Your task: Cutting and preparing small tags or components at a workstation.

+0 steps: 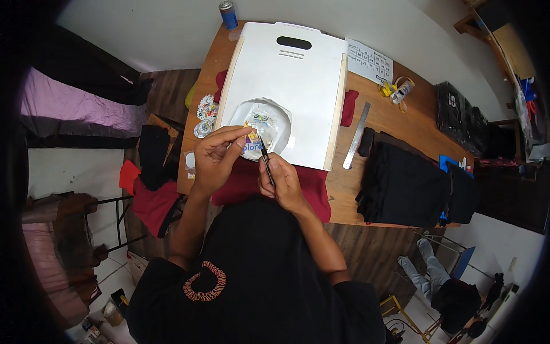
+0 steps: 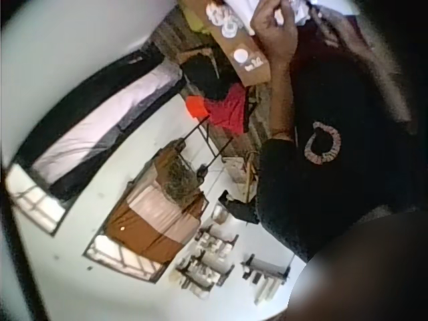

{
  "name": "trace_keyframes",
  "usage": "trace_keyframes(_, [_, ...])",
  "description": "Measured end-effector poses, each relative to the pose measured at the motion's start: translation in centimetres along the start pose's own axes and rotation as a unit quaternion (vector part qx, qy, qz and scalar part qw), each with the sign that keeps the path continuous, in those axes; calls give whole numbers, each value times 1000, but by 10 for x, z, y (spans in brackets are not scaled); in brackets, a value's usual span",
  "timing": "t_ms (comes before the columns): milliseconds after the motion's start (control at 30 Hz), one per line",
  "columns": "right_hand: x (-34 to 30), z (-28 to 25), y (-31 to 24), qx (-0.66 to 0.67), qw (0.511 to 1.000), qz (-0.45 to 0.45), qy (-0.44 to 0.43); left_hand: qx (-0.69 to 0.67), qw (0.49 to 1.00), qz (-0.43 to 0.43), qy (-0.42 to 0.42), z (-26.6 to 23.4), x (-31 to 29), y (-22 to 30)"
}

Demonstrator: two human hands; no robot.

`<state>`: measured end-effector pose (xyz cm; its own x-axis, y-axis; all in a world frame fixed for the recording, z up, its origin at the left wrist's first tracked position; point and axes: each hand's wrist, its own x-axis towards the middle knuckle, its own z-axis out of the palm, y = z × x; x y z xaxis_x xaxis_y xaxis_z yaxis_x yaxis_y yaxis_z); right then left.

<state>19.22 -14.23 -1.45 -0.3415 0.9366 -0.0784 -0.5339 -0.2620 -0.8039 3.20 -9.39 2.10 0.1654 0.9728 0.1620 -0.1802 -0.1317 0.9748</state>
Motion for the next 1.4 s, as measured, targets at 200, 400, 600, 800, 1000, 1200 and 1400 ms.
trace_keyframes(200, [1, 0, -1, 5, 1000, -7, 1, -9, 1000, 4, -1, -1, 0, 2])
trace_keyframes(400, [2, 0, -1, 2, 1000, -5, -5, -2, 1000, 7, -10, -1, 0, 2])
trace_keyframes(600, [3, 0, -1, 1, 1000, -9, -1, 12, 1000, 3, -22, -2, 0, 3])
trace_keyframes(800, [4, -1, -3, -6, 1000, -7, -2, 23, 999, -12, -30, -2, 2, 4])
trace_keyframes(1000, [5, -1, -3, -5, 1000, -6, -6, 33, 999, -5, -31, -2, 2, 3])
trace_keyframes(1200, [5, -1, -3, -12, 1000, -9, -4, 35, 999, -6, -37, -3, 4, 3])
trace_keyframes(1400, [4, -1, 0, -18, 1000, -8, -1, 49, 998, -2, -38, -4, 2, 3])
